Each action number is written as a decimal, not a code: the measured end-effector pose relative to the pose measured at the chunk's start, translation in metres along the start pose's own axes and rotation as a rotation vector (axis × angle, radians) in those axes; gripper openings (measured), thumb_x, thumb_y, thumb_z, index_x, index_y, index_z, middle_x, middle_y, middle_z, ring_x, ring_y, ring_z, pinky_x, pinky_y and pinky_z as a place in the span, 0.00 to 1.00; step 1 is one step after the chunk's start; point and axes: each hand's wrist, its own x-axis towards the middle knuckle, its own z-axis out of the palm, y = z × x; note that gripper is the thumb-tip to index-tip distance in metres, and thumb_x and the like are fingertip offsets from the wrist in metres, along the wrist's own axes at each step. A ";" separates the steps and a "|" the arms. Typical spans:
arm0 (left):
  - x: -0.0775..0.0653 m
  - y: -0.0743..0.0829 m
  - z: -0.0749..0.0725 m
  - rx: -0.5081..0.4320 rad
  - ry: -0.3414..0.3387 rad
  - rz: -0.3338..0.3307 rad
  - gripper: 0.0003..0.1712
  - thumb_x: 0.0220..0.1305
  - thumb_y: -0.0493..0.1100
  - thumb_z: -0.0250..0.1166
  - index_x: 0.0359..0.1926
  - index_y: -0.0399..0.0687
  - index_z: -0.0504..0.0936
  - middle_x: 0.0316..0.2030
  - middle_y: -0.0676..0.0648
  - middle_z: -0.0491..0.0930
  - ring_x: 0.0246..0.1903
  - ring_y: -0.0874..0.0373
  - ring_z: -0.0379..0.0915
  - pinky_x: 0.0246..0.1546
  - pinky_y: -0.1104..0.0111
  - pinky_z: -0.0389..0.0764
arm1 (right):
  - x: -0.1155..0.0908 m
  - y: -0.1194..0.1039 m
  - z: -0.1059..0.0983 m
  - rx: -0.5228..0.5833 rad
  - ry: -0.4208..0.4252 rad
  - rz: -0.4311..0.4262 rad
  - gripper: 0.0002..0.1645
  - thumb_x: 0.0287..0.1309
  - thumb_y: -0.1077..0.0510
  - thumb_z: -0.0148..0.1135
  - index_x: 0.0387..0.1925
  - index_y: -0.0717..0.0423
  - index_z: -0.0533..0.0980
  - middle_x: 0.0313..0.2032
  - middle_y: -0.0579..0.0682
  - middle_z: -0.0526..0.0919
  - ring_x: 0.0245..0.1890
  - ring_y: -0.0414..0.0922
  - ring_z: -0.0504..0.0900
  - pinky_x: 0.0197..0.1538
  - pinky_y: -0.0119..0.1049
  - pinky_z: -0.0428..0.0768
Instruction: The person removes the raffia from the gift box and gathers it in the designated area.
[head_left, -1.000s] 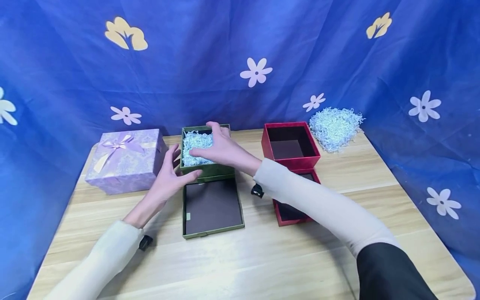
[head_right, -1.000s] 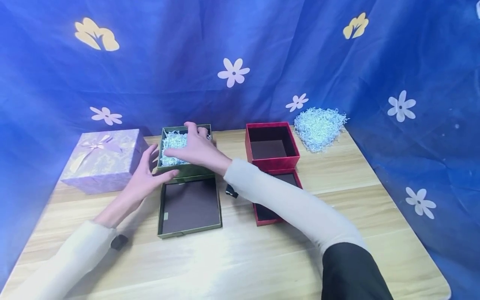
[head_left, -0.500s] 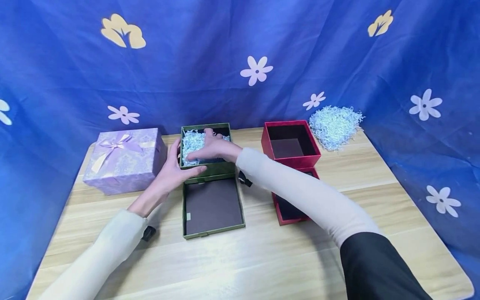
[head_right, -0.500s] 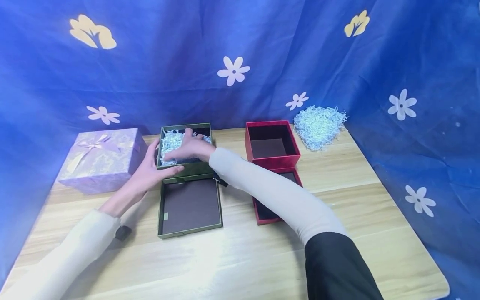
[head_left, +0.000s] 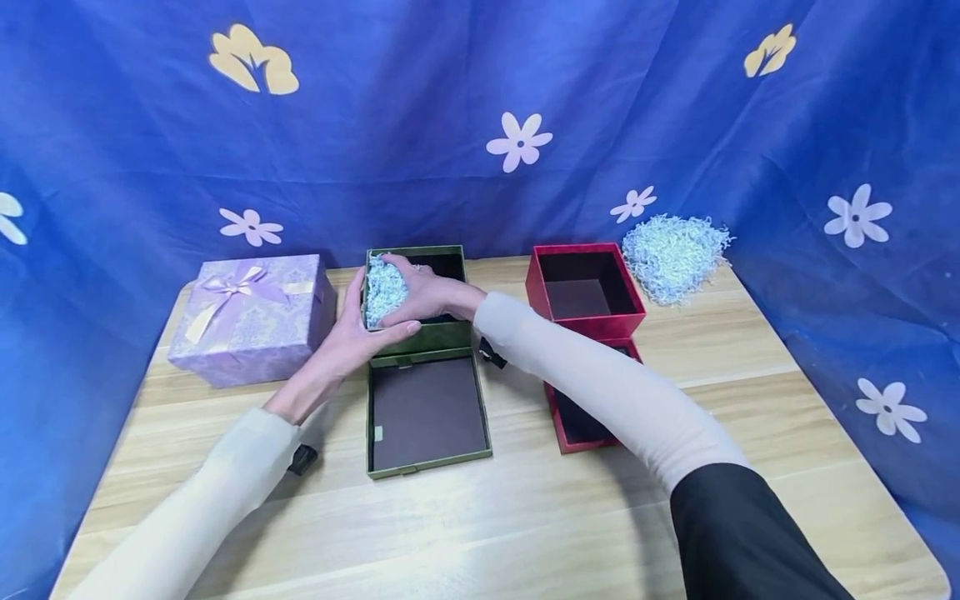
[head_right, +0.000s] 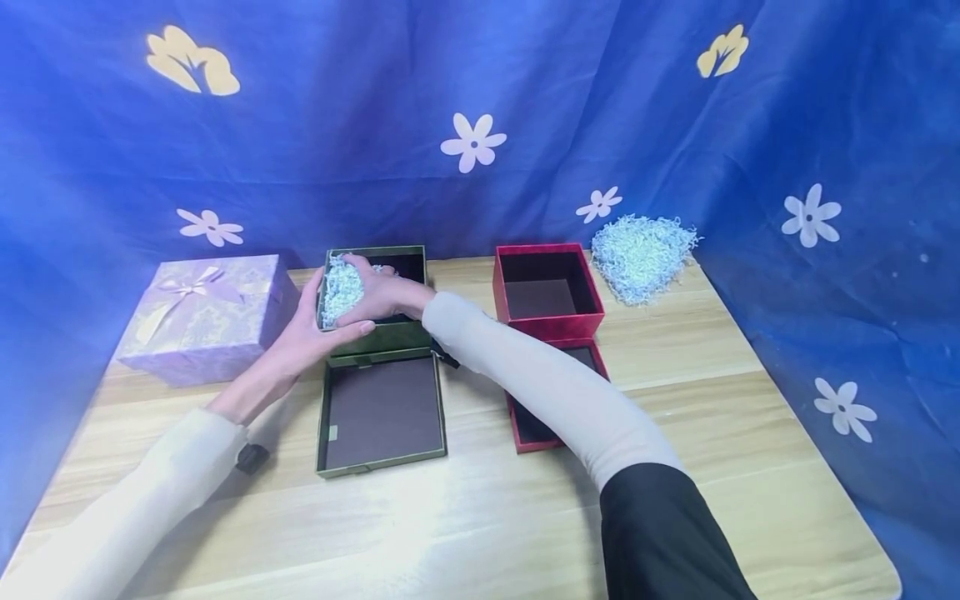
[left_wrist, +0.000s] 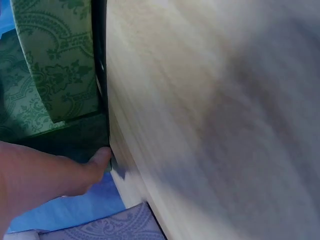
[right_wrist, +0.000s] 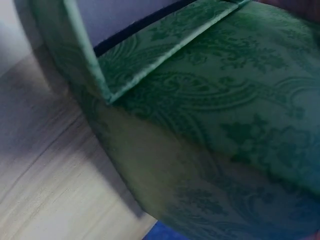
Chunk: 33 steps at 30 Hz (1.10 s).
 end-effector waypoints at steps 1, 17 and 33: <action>0.000 0.000 0.000 0.002 -0.002 -0.006 0.75 0.68 0.52 0.79 0.88 0.66 0.24 0.87 0.44 0.32 0.84 0.45 0.36 0.81 0.46 0.47 | 0.002 0.000 0.000 -0.006 -0.005 -0.005 0.70 0.63 0.43 0.79 0.89 0.35 0.39 0.77 0.63 0.56 0.69 0.50 0.65 0.64 0.38 0.72; -0.004 0.001 0.002 0.009 0.033 0.010 0.76 0.66 0.55 0.81 0.88 0.66 0.27 0.87 0.43 0.37 0.83 0.45 0.40 0.80 0.45 0.49 | 0.019 0.010 0.005 0.147 0.022 -0.206 0.57 0.54 0.68 0.75 0.81 0.61 0.56 0.66 0.58 0.74 0.57 0.46 0.74 0.56 0.26 0.74; -0.009 0.009 -0.001 0.041 0.001 -0.029 0.76 0.66 0.59 0.80 0.88 0.65 0.25 0.87 0.47 0.31 0.84 0.48 0.33 0.81 0.44 0.46 | 0.009 0.006 0.000 0.106 0.108 -0.140 0.45 0.60 0.70 0.73 0.76 0.54 0.67 0.59 0.52 0.79 0.50 0.45 0.76 0.50 0.31 0.76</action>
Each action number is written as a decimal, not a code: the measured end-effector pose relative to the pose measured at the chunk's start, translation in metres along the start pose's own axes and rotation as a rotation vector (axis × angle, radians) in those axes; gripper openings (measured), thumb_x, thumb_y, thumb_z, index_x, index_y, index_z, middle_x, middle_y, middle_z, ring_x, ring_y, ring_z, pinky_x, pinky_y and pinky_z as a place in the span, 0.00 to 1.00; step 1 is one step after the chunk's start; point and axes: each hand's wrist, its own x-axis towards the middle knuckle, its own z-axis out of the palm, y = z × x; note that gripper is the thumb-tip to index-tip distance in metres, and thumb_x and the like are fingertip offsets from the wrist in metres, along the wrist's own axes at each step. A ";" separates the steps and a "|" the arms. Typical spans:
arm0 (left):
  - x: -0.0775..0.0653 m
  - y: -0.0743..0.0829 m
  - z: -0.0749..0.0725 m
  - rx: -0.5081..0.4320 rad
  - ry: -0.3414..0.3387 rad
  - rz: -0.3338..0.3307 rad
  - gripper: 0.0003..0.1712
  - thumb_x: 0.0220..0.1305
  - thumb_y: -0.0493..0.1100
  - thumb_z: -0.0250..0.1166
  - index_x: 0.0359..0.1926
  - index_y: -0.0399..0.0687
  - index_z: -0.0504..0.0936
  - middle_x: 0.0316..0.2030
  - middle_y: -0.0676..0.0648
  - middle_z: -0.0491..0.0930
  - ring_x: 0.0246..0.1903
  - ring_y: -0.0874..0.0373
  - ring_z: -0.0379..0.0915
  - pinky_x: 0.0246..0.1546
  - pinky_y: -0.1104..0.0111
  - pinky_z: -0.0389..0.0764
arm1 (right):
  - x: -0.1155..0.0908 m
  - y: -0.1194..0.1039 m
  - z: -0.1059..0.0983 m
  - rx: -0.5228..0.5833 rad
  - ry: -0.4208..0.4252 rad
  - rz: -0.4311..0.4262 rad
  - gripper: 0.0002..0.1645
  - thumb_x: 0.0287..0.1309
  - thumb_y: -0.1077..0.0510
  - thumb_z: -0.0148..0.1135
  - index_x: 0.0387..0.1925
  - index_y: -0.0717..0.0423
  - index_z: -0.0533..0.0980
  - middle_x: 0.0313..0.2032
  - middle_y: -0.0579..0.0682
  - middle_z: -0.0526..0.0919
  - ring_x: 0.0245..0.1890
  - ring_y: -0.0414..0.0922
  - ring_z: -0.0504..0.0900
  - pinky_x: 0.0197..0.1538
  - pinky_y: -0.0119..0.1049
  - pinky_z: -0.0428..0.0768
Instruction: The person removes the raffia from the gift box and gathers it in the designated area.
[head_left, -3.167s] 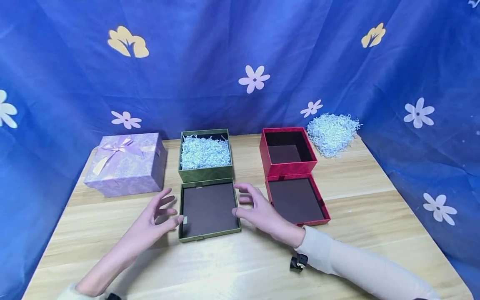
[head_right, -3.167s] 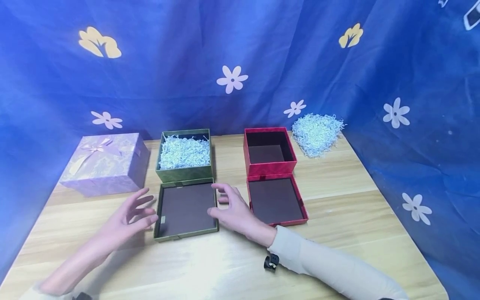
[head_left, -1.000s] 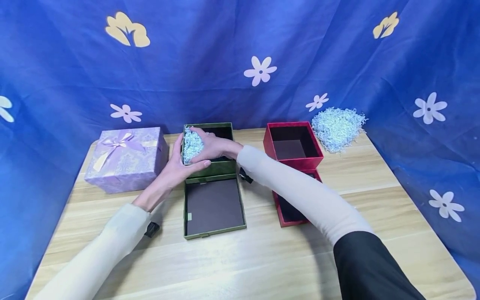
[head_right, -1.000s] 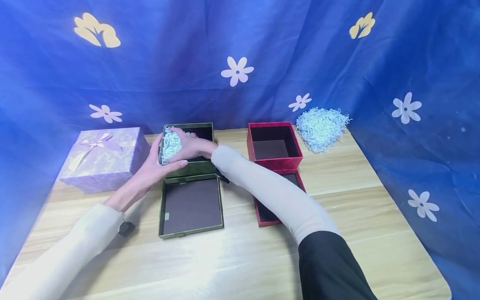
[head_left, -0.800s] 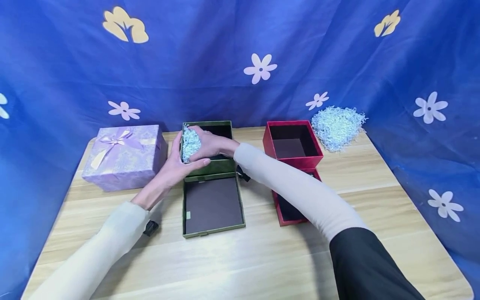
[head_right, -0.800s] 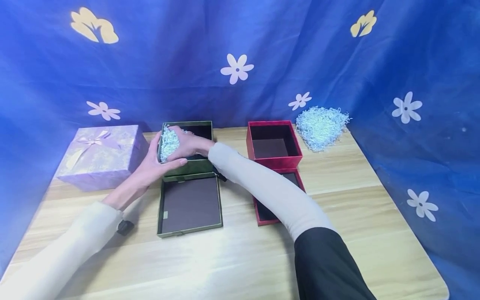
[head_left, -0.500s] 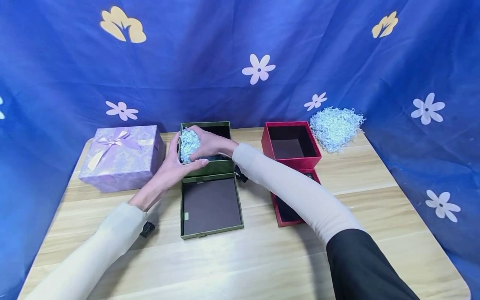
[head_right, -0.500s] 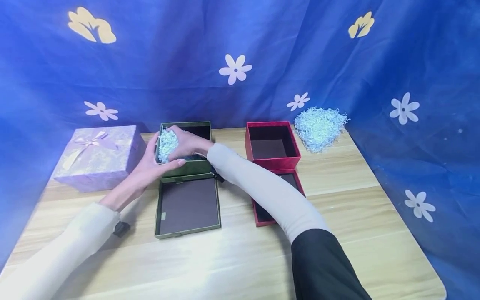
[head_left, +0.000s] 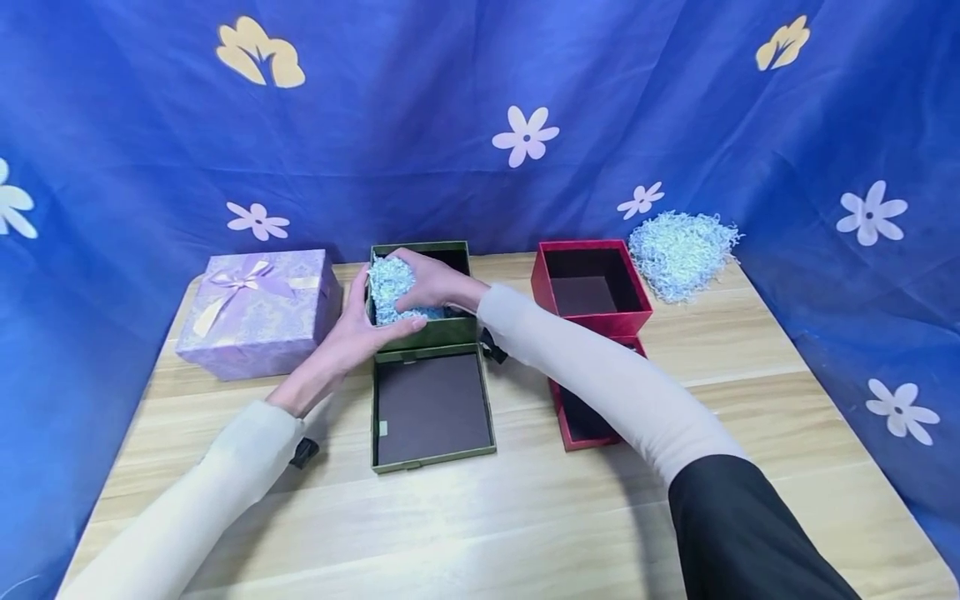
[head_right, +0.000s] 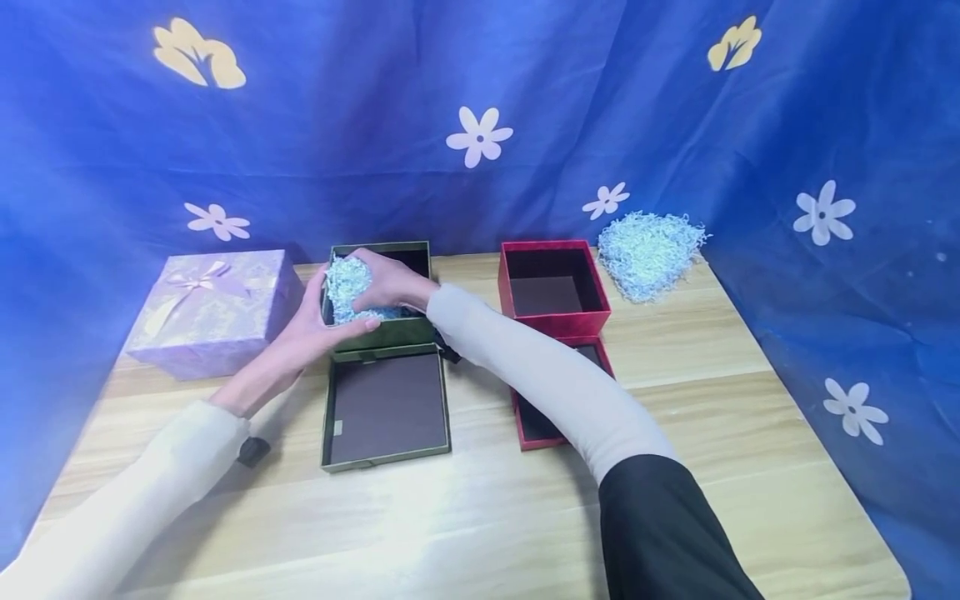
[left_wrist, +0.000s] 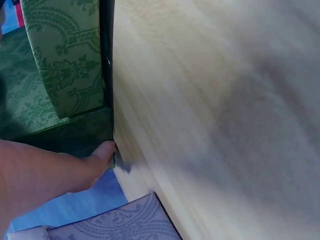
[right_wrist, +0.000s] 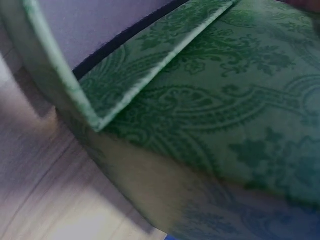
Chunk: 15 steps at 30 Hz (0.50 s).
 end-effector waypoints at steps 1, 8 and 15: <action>0.000 0.000 0.000 0.000 -0.001 0.004 0.76 0.66 0.59 0.80 0.88 0.64 0.26 0.87 0.47 0.32 0.84 0.48 0.34 0.81 0.45 0.47 | -0.001 0.000 0.000 -0.014 0.011 0.005 0.46 0.60 0.69 0.74 0.77 0.53 0.66 0.60 0.51 0.79 0.51 0.45 0.76 0.50 0.31 0.76; -0.004 -0.002 -0.002 0.012 0.024 -0.003 0.76 0.66 0.59 0.80 0.88 0.63 0.27 0.87 0.44 0.36 0.84 0.47 0.35 0.81 0.44 0.47 | -0.005 -0.006 -0.006 -0.013 0.048 0.016 0.51 0.62 0.69 0.74 0.81 0.50 0.63 0.67 0.51 0.76 0.54 0.47 0.76 0.51 0.34 0.77; -0.008 -0.001 -0.006 -0.012 0.024 -0.010 0.76 0.67 0.57 0.79 0.88 0.67 0.23 0.87 0.41 0.35 0.85 0.46 0.33 0.80 0.39 0.48 | -0.016 -0.009 -0.020 0.059 0.125 -0.043 0.52 0.58 0.70 0.75 0.81 0.52 0.63 0.71 0.53 0.74 0.60 0.48 0.76 0.58 0.36 0.77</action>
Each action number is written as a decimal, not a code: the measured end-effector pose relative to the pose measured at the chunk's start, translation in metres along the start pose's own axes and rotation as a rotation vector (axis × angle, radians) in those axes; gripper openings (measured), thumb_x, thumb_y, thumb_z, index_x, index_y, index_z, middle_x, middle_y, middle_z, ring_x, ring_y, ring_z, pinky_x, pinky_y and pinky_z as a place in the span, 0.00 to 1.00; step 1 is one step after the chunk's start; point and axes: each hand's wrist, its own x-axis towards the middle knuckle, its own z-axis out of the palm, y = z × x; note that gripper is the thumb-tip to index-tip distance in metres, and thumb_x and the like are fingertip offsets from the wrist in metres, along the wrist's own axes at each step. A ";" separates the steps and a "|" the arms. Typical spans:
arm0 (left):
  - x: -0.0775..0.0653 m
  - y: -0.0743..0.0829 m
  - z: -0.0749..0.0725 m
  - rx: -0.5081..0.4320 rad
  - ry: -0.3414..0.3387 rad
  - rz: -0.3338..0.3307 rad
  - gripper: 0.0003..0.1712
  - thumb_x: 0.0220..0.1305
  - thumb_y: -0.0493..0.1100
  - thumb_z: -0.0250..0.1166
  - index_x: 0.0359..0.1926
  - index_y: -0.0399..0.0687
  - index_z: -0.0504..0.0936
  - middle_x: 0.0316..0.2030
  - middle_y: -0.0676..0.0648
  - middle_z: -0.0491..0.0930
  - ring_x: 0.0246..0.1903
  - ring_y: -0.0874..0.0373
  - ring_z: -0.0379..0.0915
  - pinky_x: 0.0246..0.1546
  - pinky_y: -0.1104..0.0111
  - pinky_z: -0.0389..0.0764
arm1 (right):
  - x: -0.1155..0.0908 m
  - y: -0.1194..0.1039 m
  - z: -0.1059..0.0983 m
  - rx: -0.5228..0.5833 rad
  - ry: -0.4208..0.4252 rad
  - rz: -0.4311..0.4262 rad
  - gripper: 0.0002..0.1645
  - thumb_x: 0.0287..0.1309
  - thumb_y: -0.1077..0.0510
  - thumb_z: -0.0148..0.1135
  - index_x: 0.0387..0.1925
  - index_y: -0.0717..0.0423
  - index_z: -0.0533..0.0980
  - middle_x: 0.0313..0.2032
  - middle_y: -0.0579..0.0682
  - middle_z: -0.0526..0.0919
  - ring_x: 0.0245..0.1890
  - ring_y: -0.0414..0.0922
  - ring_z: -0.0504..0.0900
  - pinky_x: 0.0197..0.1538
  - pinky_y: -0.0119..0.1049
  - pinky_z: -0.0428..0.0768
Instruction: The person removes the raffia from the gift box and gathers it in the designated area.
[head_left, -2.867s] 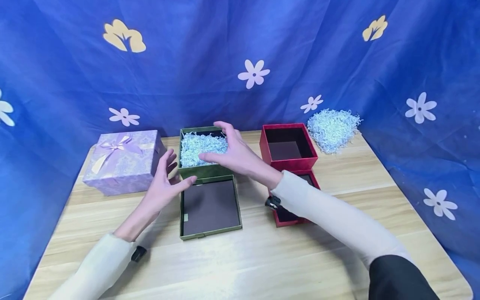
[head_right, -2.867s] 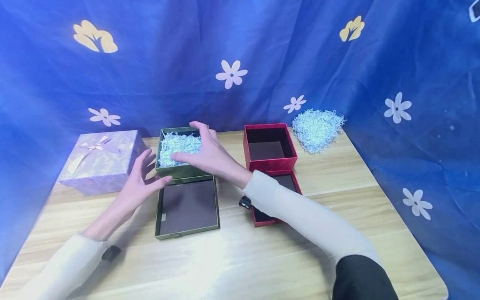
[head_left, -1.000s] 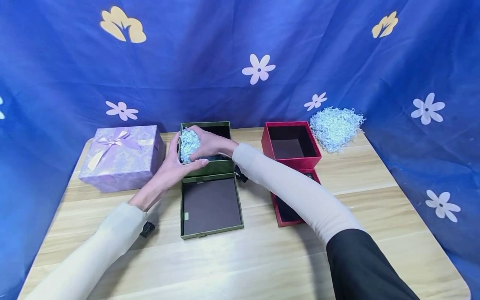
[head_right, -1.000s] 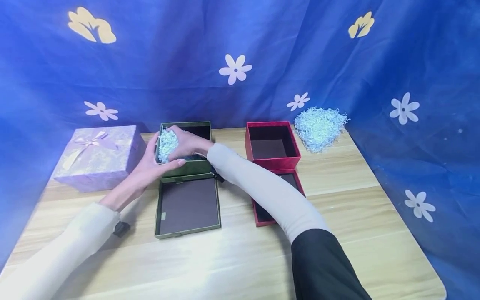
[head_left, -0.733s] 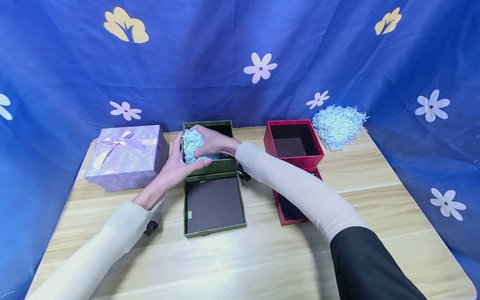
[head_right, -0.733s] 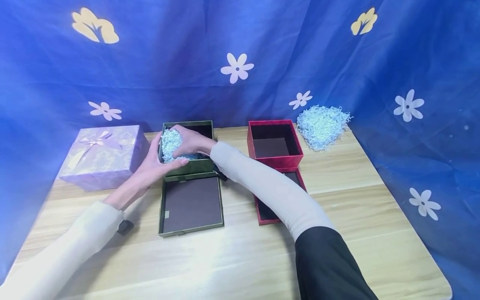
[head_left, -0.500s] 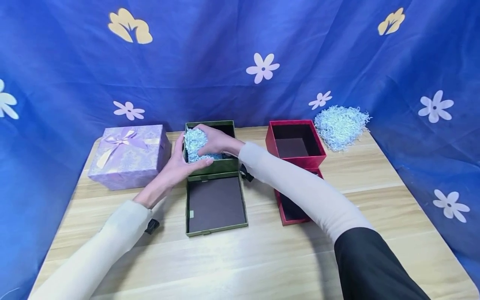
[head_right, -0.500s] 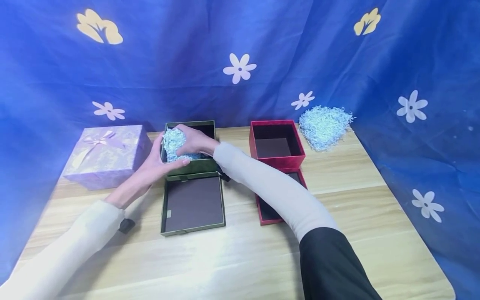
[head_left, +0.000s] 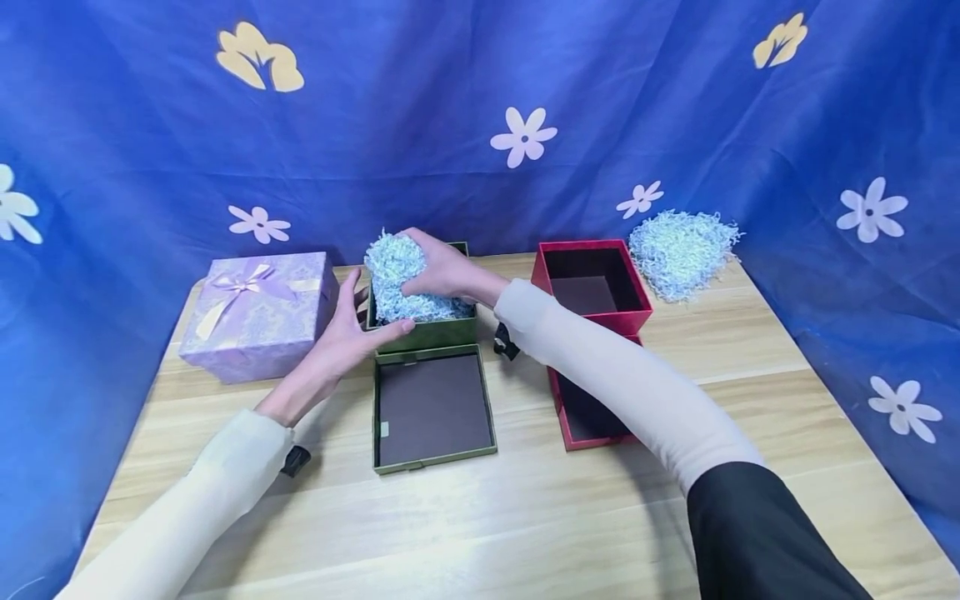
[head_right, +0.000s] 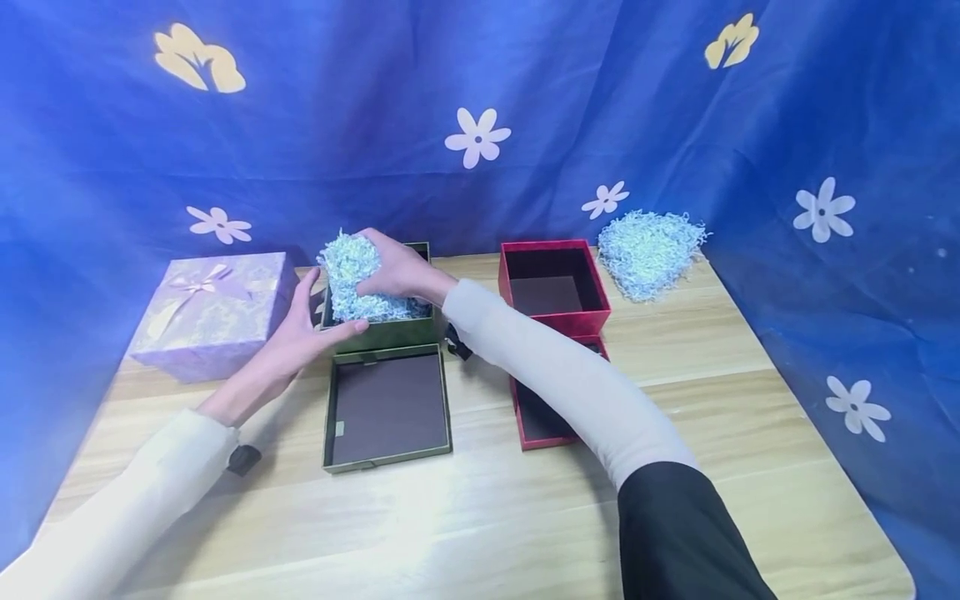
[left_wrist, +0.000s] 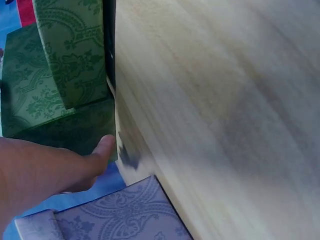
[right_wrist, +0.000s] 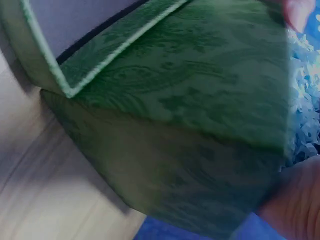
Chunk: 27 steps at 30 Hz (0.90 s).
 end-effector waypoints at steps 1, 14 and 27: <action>0.000 0.000 0.000 -0.005 -0.002 0.007 0.76 0.67 0.56 0.79 0.88 0.67 0.24 0.87 0.41 0.34 0.85 0.46 0.33 0.80 0.39 0.48 | -0.002 -0.001 -0.003 0.016 0.013 -0.012 0.51 0.58 0.70 0.75 0.81 0.53 0.64 0.70 0.54 0.75 0.60 0.48 0.76 0.58 0.36 0.77; -0.001 0.003 0.005 -0.024 0.009 0.045 0.73 0.67 0.50 0.79 0.88 0.71 0.28 0.87 0.42 0.34 0.84 0.44 0.32 0.79 0.36 0.48 | -0.020 -0.023 -0.049 0.129 0.103 -0.062 0.51 0.61 0.69 0.73 0.81 0.54 0.61 0.69 0.56 0.73 0.63 0.49 0.75 0.62 0.38 0.75; 0.006 0.004 0.011 -0.015 0.039 0.047 0.73 0.66 0.57 0.80 0.88 0.77 0.30 0.87 0.50 0.28 0.84 0.47 0.24 0.79 0.36 0.41 | -0.052 -0.033 -0.084 0.413 0.160 -0.101 0.50 0.64 0.74 0.68 0.82 0.54 0.59 0.68 0.57 0.71 0.61 0.51 0.75 0.61 0.42 0.79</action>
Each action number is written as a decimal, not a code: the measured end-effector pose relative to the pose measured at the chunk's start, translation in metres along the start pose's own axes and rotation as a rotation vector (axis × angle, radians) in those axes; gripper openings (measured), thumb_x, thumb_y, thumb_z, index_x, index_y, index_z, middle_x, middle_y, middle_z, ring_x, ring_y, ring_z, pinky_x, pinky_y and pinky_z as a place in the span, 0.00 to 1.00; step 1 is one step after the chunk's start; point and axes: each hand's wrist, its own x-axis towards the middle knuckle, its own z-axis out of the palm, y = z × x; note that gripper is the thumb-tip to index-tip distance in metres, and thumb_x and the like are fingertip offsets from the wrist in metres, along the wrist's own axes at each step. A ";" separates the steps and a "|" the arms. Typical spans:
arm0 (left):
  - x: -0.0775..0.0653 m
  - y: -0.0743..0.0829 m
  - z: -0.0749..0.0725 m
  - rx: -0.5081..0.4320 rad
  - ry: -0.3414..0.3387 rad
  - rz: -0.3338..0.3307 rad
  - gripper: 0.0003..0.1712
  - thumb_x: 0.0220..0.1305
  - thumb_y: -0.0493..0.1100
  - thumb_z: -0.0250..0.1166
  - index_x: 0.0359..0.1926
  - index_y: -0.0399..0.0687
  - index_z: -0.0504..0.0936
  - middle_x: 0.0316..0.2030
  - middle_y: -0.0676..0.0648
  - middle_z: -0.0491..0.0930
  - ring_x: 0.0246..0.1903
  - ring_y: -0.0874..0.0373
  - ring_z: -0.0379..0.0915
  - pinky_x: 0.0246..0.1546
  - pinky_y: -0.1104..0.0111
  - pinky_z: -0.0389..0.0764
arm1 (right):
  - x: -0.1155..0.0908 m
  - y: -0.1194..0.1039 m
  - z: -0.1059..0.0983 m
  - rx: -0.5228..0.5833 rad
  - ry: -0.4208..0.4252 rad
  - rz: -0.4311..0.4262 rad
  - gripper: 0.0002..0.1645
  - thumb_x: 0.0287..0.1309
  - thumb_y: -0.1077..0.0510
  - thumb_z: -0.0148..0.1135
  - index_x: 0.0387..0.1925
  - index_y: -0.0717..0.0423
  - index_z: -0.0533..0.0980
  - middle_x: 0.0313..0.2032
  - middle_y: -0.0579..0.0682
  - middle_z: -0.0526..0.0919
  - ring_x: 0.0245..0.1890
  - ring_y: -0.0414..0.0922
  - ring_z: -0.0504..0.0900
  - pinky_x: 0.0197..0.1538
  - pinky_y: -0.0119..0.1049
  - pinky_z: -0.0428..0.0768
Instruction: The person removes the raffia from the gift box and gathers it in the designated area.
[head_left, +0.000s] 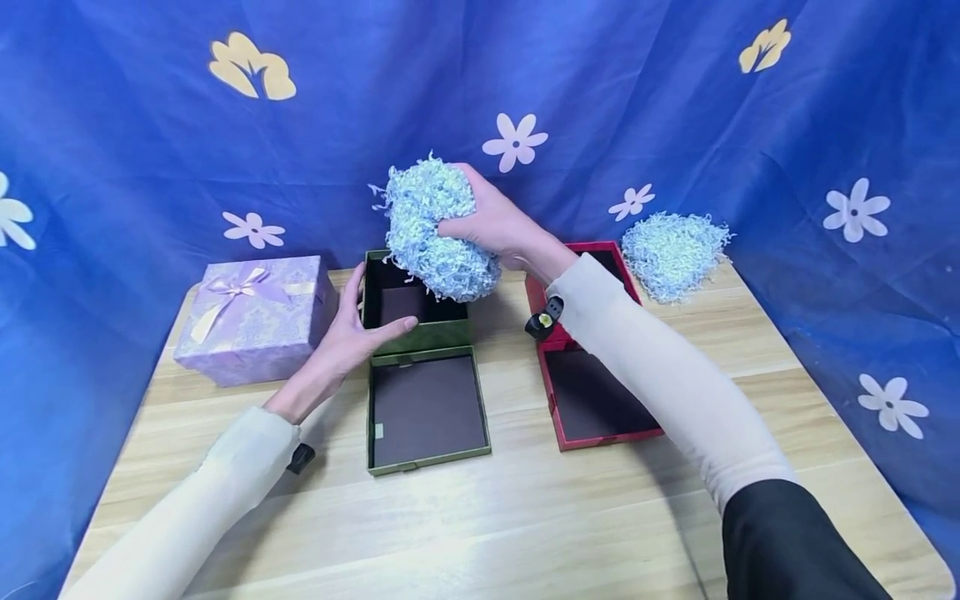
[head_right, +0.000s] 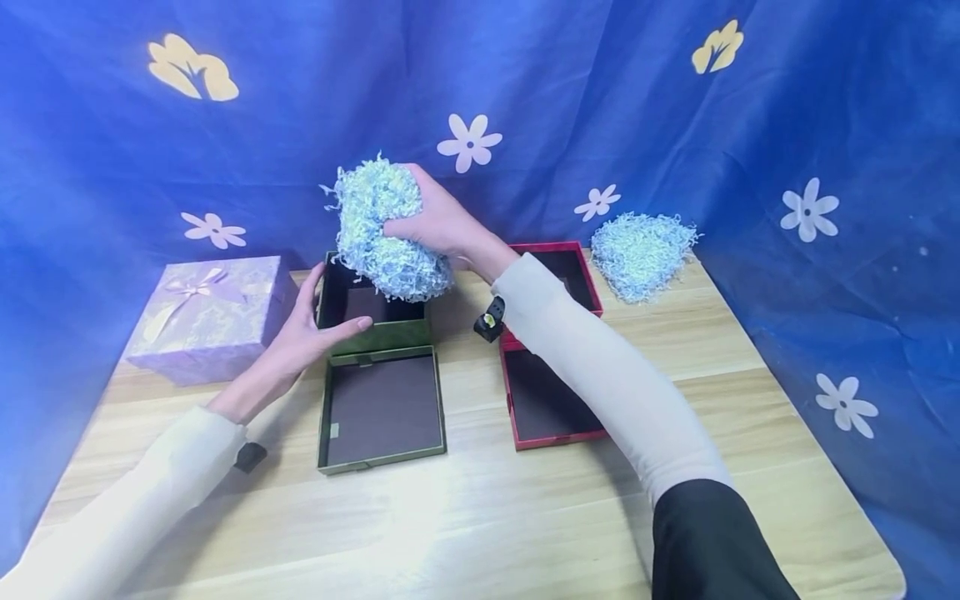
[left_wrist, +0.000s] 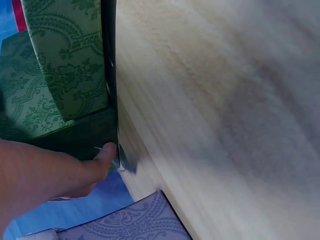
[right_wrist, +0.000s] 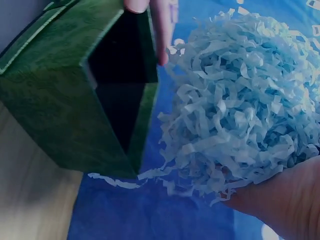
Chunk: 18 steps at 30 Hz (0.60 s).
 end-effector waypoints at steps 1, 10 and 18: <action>0.000 0.000 0.000 0.001 0.001 -0.001 0.73 0.66 0.57 0.80 0.88 0.77 0.30 0.87 0.50 0.28 0.84 0.47 0.24 0.79 0.36 0.41 | -0.001 -0.001 -0.002 0.022 0.004 -0.009 0.50 0.63 0.75 0.68 0.81 0.54 0.59 0.68 0.57 0.71 0.61 0.51 0.75 0.60 0.42 0.80; 0.004 -0.003 0.000 0.003 -0.004 -0.012 0.74 0.65 0.58 0.81 0.88 0.76 0.30 0.87 0.53 0.28 0.84 0.46 0.23 0.80 0.38 0.41 | -0.018 -0.016 -0.026 0.100 0.008 -0.044 0.48 0.62 0.75 0.64 0.79 0.54 0.58 0.67 0.58 0.70 0.60 0.54 0.77 0.59 0.47 0.83; 0.010 -0.009 -0.002 0.016 -0.008 -0.011 0.74 0.65 0.57 0.81 0.88 0.78 0.30 0.87 0.52 0.27 0.84 0.46 0.23 0.79 0.36 0.41 | -0.037 -0.017 -0.048 0.105 0.063 -0.025 0.52 0.63 0.75 0.62 0.83 0.48 0.55 0.70 0.57 0.69 0.62 0.53 0.75 0.57 0.47 0.83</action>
